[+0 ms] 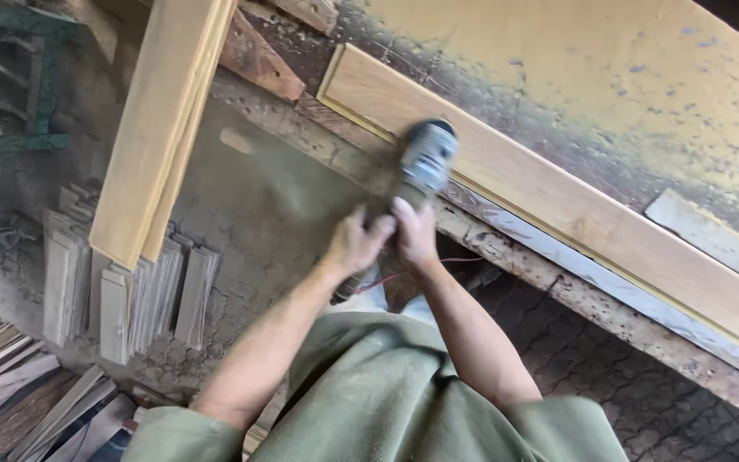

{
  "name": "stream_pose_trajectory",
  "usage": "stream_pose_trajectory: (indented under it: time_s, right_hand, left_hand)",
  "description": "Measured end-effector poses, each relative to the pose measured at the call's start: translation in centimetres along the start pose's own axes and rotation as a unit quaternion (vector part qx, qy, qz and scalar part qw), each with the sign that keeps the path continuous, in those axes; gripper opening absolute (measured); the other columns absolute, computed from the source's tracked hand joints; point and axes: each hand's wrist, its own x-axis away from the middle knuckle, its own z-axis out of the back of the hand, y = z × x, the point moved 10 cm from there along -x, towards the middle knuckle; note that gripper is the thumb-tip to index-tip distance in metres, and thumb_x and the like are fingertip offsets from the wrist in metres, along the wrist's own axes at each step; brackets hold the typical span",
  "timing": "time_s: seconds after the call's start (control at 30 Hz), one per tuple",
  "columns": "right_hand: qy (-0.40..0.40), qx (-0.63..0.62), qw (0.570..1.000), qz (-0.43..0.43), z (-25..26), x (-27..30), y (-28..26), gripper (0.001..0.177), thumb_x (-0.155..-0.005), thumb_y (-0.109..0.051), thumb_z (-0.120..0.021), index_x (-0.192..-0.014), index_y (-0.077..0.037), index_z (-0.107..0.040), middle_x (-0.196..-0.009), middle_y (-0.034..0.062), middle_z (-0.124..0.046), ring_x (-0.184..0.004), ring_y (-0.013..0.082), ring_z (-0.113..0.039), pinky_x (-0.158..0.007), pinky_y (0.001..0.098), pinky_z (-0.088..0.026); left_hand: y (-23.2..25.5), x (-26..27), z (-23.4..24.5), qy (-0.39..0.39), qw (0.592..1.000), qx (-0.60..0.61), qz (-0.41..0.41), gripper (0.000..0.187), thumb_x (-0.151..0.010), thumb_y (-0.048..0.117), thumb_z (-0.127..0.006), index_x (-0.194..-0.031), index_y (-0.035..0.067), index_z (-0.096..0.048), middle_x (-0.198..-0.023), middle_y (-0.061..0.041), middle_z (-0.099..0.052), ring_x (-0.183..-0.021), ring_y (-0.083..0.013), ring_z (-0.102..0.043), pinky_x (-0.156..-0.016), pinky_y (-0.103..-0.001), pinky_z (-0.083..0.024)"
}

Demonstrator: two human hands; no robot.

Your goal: Sanding a wooden board using a power sander and applying wood filler or glue.

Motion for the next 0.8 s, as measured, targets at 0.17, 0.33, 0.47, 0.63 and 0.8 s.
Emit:
stream_pose_trajectory:
  time_s: [0.17, 0.33, 0.47, 0.63, 0.8]
  right_hand:
    - [-0.065, -0.031, 0.997, 0.039, -11.6, -5.5, 2.6, 0.030, -0.091, -0.014, -0.079, -0.115, -0.002, -0.066, -0.096, 0.0114, -0.073, -0.089, 0.0168, -0.065, -0.082, 0.0404, -0.057]
    - [-0.021, 0.068, 0.995, -0.076, -9.7, -4.9, 2.4, 0.044, -0.082, -0.033, -0.085, -0.112, -0.008, -0.065, -0.097, 0.0177, -0.075, -0.096, 0.0310, -0.073, -0.089, 0.0503, -0.057]
    - [-0.004, 0.063, 0.992, -0.110, -0.9, -0.2, 1.0, 0.045, -0.080, -0.038, -0.083, -0.111, -0.010, -0.066, -0.101, 0.0185, -0.075, -0.101, 0.0333, -0.072, -0.092, 0.0504, -0.057]
    - [0.036, -0.011, 0.998, -0.060, 13.8, 8.1, 1.3, 0.041, -0.088, -0.031, -0.082, -0.116, -0.007, -0.064, -0.101, 0.0149, -0.074, -0.091, 0.0201, -0.068, -0.085, 0.0445, -0.057]
    - [0.116, -0.051, 0.992, -0.001, 31.2, 15.2, -0.6, 0.035, -0.092, -0.028, -0.078, -0.118, -0.009, -0.064, -0.102, 0.0066, -0.071, -0.096, 0.0126, -0.063, -0.084, 0.0389, -0.057]
  left_hand:
    - [-3.5, -1.4, 9.6, 0.122, 0.986, 0.114, -0.012, 0.061, -0.096, 0.056, -0.055, -0.120, 0.001, -0.063, -0.097, -0.028, -0.067, -0.096, -0.0391, -0.067, -0.081, -0.054, -0.055]
    - [-2.2, -0.3, 8.6, 0.153, 0.974, 0.163, -0.035, 0.049, -0.102, 0.046, -0.055, -0.117, 0.000, -0.065, -0.095, -0.027, -0.066, -0.090, -0.0339, -0.065, -0.075, -0.053, -0.055]
    - [1.1, 3.0, 0.1, 0.086, 0.992, 0.083, -0.048, 0.061, -0.103, 0.053, -0.053, -0.130, -0.002, -0.060, -0.117, -0.033, -0.064, -0.116, -0.0388, -0.062, -0.096, -0.056, -0.049]
    - [1.0, 6.7, -13.4, 0.016, 1.000, -0.001, -0.027, 0.065, -0.096, 0.057, -0.055, -0.132, 0.002, -0.060, -0.118, -0.032, -0.067, -0.119, -0.0446, -0.062, -0.098, -0.060, -0.048]
    - [5.2, 11.4, -29.9, -0.080, 0.992, -0.097, -0.013, 0.089, -0.088, 0.073, -0.058, -0.141, 0.002, -0.053, -0.127, -0.026, -0.066, -0.126, -0.0406, -0.060, -0.108, -0.054, -0.046]
